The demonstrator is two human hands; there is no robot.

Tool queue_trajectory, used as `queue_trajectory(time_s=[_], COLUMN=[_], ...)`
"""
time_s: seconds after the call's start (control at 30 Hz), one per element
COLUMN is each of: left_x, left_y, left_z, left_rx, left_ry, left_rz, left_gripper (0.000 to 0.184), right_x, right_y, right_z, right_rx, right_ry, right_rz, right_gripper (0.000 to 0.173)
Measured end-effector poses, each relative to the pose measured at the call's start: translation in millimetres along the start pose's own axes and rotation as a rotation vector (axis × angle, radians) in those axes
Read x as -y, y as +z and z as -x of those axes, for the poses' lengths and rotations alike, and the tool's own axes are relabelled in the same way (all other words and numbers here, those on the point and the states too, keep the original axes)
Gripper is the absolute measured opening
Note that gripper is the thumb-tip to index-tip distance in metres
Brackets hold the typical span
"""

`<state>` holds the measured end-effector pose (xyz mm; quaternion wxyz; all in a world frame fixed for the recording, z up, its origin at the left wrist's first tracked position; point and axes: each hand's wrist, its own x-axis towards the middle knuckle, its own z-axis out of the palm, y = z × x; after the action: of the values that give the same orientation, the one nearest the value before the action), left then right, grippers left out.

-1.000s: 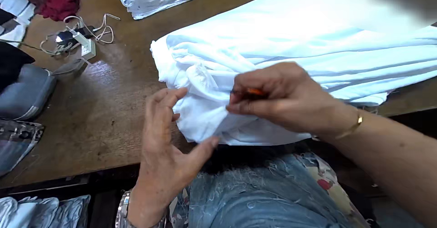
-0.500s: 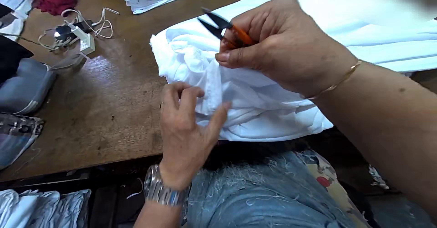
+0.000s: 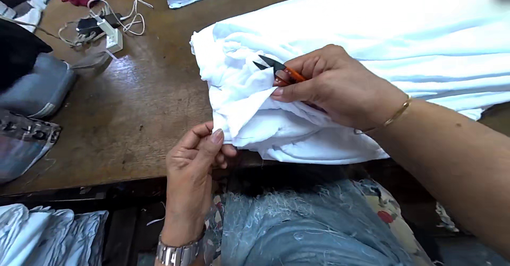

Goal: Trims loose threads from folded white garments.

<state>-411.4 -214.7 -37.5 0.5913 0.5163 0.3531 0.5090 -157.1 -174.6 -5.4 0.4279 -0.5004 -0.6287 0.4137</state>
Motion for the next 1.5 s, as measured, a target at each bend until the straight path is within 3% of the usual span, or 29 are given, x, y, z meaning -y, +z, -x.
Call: queue_trajectory(time_s=[0.1,0.17,0.37,0.5,0.57,0.63,0.73,0.8,0.87,0.93,1.0,1.07,1.17,1.27,1.33,1.43,1.5], left_x=[-3.1,-0.7,3.6,-6.3,-11.0,-15.2,-28.2,-37.4,-44.7,-47.6,-36.9,-15.7,14.6,20.1,4.5,-25.9,-35.0], left_y=[-5.7,1.5,19.7,13.0,8.9,7.2,11.3,19.4,24.4,20.9,10.2,2.4,2.9,6.7,8.8,14.3,17.3], left_z=[-7.4,-8.4,-13.9,-10.4,-8.7,-9.2,-15.5,-26.5,-41.3,-49.0,-48.3,-44.3,-50.0,-62.3,-66.4,-67.6,-69.4], left_rx=[0.168,0.134,-0.034,0.021,0.055,0.053,0.062,0.103,0.174,0.177,0.037,-0.119,-0.203,-0.195,-0.149,-0.086,-0.039], left_ry=[0.127,0.179,0.367,0.263,0.232,0.222,0.166,0.173,0.208,0.255,0.265,0.091,-0.150,-0.190,-0.145,-0.123,-0.117], left_rz=[-0.089,-0.143,-0.253,-0.168,-0.094,-0.056,-0.064,-0.029,0.035,-0.069,-0.371,-0.524,-0.271,0.015,0.037,0.041,0.067], left_gripper=[0.039,0.044,0.025,0.047,0.047,0.030,0.026,0.028,0.034,0.039,0.036,0.045,0.065,0.036,0.012,0.007,0.011], right_x=[5.5,5.2,9.7,12.0,8.9,5.3,2.1,-0.8,2.1,6.4,5.4,-0.3,-9.7,-9.0,-4.9,0.5,4.2], right_y=[-0.2,2.1,0.7,-2.7,-0.8,5.9,20.7,22.8,12.0,-2.4,-11.5,-12.4,-5.1,-0.2,-0.5,-1.5,8.1], right_z=[3.5,5.8,8.0,8.6,9.9,14.9,18.8,14.1,4.7,-6.9,-14.7,-18.2,-17.1,-12.2,-9.8,-4.8,-2.1], right_rx=[-0.018,-0.018,-0.008,-0.072,-0.141,-0.145,-0.096,-0.142,-0.194,-0.256,-0.287,-0.285,-0.288,-0.259,-0.249,-0.196,-0.114], right_ry=[0.088,0.066,0.000,-0.043,-0.156,-0.351,-0.570,-0.633,-0.512,-0.292,-0.089,0.053,0.127,-0.032,-0.160,-0.273,-0.308], right_rz=[-0.080,-0.071,-0.078,-0.078,0.013,0.171,0.440,0.498,0.342,0.159,0.044,-0.057,-0.140,-0.073,-0.019,0.161,0.338], right_gripper=[0.020,0.021,0.023,0.023,0.020,0.011,0.042,0.026,0.008,0.013,0.018,0.016,0.018,0.016,0.016,0.016,0.052])
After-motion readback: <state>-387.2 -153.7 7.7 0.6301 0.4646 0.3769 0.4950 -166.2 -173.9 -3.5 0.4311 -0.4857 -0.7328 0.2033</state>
